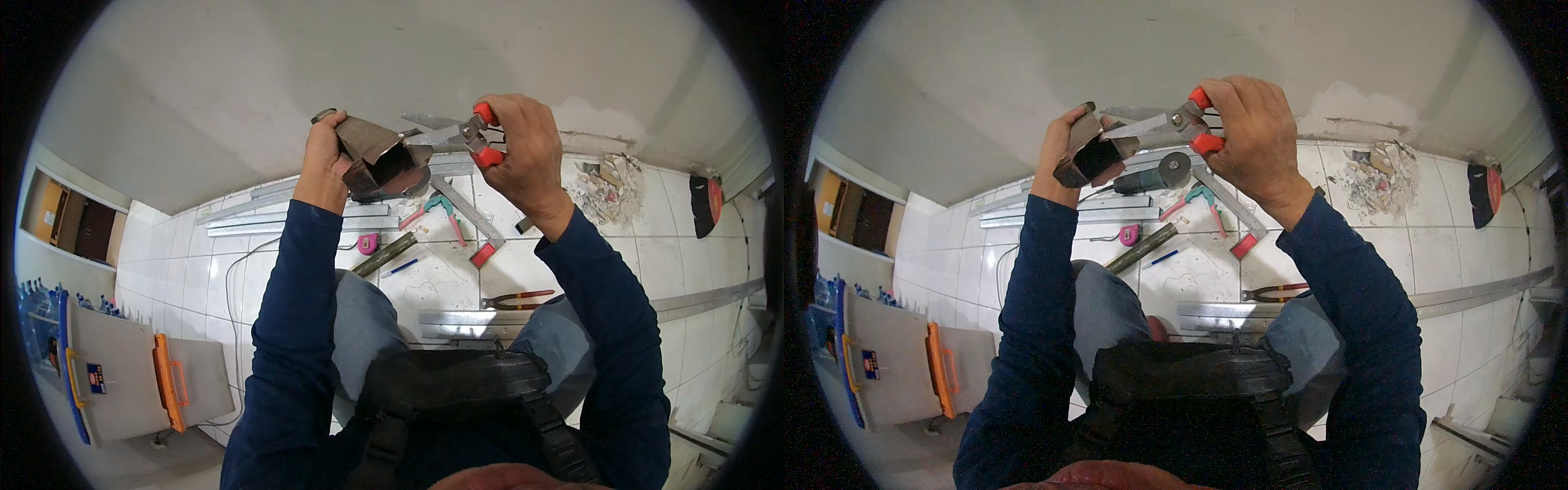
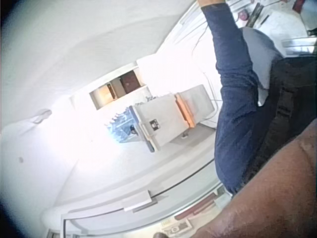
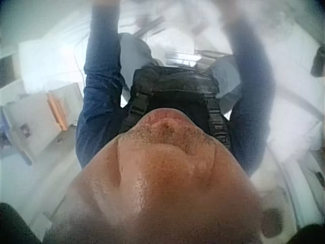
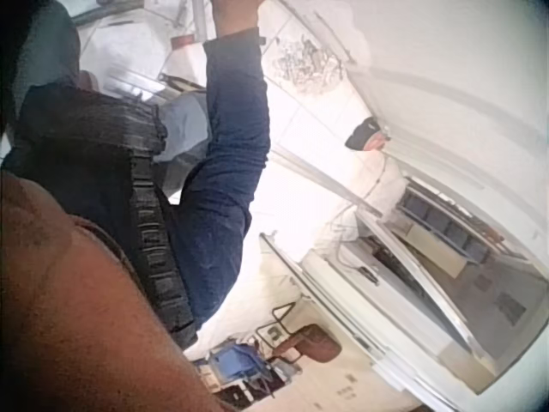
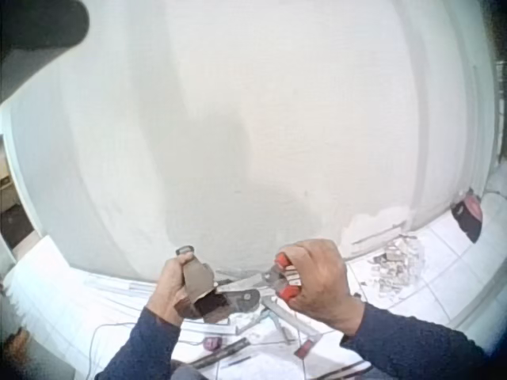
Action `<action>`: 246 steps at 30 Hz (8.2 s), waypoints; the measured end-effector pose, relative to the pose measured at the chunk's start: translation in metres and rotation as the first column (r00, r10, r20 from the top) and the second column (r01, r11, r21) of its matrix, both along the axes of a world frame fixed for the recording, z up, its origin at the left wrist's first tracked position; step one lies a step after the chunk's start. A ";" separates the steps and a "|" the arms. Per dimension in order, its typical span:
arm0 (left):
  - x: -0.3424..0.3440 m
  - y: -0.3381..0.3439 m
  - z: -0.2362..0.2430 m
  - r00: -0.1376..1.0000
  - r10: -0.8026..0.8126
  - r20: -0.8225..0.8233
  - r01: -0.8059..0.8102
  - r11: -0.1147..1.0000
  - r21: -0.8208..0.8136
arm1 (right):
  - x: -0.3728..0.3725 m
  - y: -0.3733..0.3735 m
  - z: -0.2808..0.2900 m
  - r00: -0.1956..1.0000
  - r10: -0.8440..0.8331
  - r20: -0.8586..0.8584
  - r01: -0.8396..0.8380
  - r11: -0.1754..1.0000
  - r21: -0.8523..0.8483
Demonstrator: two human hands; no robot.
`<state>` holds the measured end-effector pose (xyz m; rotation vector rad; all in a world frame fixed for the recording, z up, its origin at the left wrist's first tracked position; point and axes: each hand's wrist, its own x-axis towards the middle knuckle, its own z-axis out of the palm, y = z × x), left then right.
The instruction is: The person trims the end of a metal profile using pincers and cuts notches along its edges using shears.
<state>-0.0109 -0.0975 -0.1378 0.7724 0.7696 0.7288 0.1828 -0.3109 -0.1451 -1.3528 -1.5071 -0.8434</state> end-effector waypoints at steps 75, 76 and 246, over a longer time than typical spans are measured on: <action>-0.002 -0.031 -0.003 0.940 -0.299 -0.165 0.304 0.953 0.006 | -0.037 0.014 0.012 0.852 0.434 -0.292 -0.523 0.700 -0.487; 0.000 -0.046 0.000 0.953 -0.246 -0.180 0.270 0.955 0.123 | -0.034 0.014 0.010 0.856 0.424 -0.295 -0.517 0.701 -0.491; -0.038 -0.007 0.041 0.612 0.658 0.438 -0.782 0.420 0.461 | -0.022 0.030 -0.036 0.999 -0.019 -0.027 0.008 0.941 -0.337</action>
